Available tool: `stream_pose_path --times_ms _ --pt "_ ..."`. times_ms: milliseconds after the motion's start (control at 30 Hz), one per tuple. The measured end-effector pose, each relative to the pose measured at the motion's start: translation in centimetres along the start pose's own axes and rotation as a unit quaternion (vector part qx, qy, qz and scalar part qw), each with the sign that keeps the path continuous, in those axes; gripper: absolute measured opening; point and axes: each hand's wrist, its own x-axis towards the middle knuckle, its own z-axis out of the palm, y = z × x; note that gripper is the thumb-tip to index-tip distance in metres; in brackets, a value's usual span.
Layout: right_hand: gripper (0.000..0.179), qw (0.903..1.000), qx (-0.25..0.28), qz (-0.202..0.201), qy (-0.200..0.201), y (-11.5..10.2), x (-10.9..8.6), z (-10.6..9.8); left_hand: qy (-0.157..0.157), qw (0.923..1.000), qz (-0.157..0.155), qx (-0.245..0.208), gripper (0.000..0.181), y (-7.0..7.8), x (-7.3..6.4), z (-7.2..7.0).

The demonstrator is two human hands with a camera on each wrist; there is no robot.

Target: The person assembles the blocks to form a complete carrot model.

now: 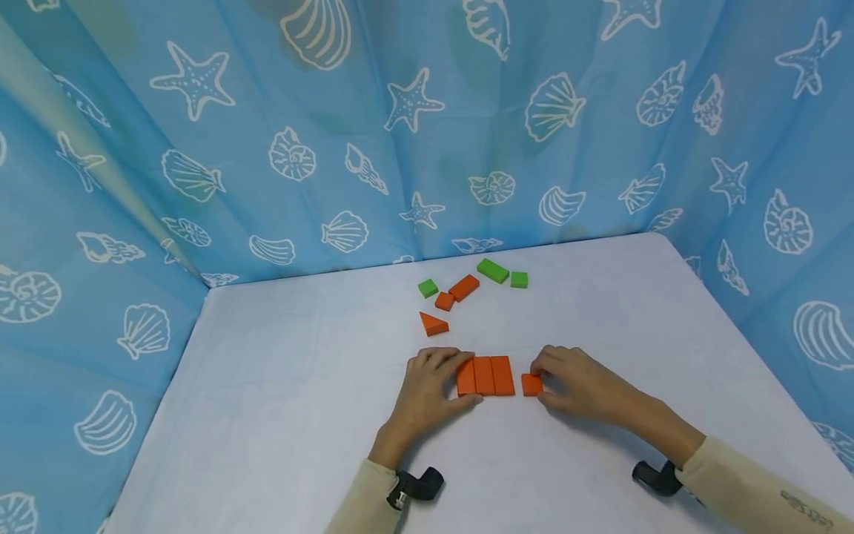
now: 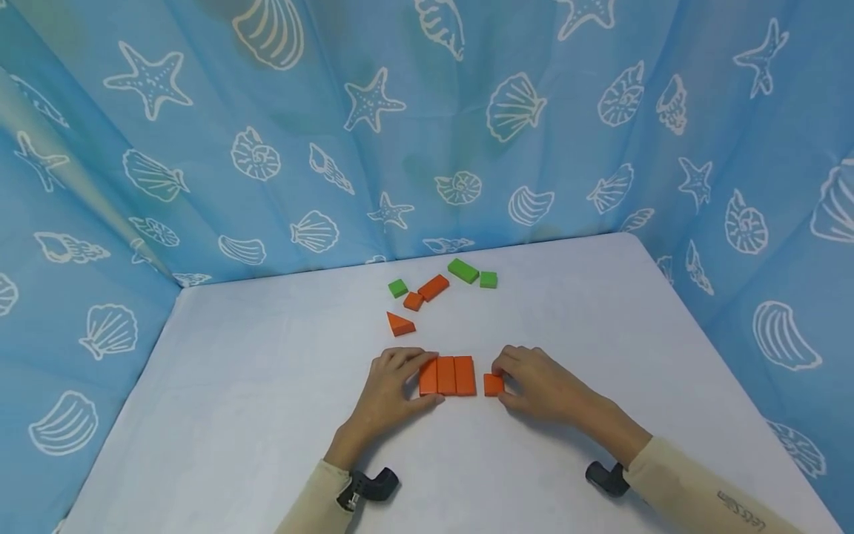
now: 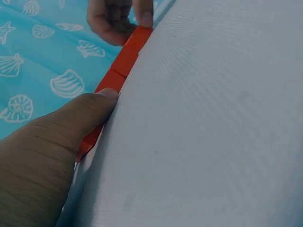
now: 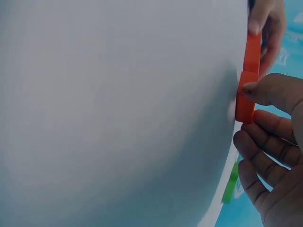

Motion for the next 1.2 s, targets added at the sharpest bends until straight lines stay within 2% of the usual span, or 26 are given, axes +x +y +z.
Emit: stream_pose_path --times_ms 200,300,367,467,533,633,700,800,1000,1200 --pt "0.028 0.9968 -0.011 -0.079 -0.006 -2.3 -0.6 0.2 0.001 1.0 -0.008 0.0 0.064 -0.2 0.1 0.2" --pt "0.026 0.9949 -0.024 -0.098 0.002 -2.8 -0.8 0.3 0.001 0.9999 -0.011 -0.001 0.064 -0.2 0.1 0.4" --pt "0.027 0.996 -0.024 -0.085 0.001 -2.9 -0.9 0.4 0.002 0.9999 -0.011 0.001 0.064 -0.1 0.2 0.6" --pt "0.03 0.9989 -0.02 -0.043 0.0 -2.5 -1.1 0.4 0.001 1.0 -0.006 0.001 0.065 -0.1 0.3 0.7" --pt "0.032 0.9997 -0.019 -0.013 0.008 -2.1 -1.0 0.4 -0.01 0.9999 -0.001 -0.008 0.069 -0.1 0.4 0.7" --pt "0.032 0.999 -0.028 0.014 0.032 -1.3 -0.6 0.6 -0.041 0.9978 -0.002 -0.052 0.073 -0.5 0.2 0.2" --pt "0.032 0.9984 -0.028 0.017 0.046 -0.9 -0.2 0.7 -0.06 0.994 -0.015 -0.09 0.072 -0.8 -0.1 -0.3" --pt "0.032 0.9984 -0.021 0.02 0.047 -0.6 0.5 0.8 -0.068 0.9882 -0.034 -0.133 0.063 -1.4 -0.5 -0.8" --pt "0.033 0.9995 -0.001 0.019 0.024 -0.4 2.4 0.8 -0.053 0.9873 -0.035 -0.146 0.057 -1.7 -0.7 -1.1" --pt "0.031 0.9995 0.0 0.03 0.002 0.3 3.3 0.3 -0.037 0.9878 -0.014 -0.151 0.056 -1.7 -0.5 -1.0"
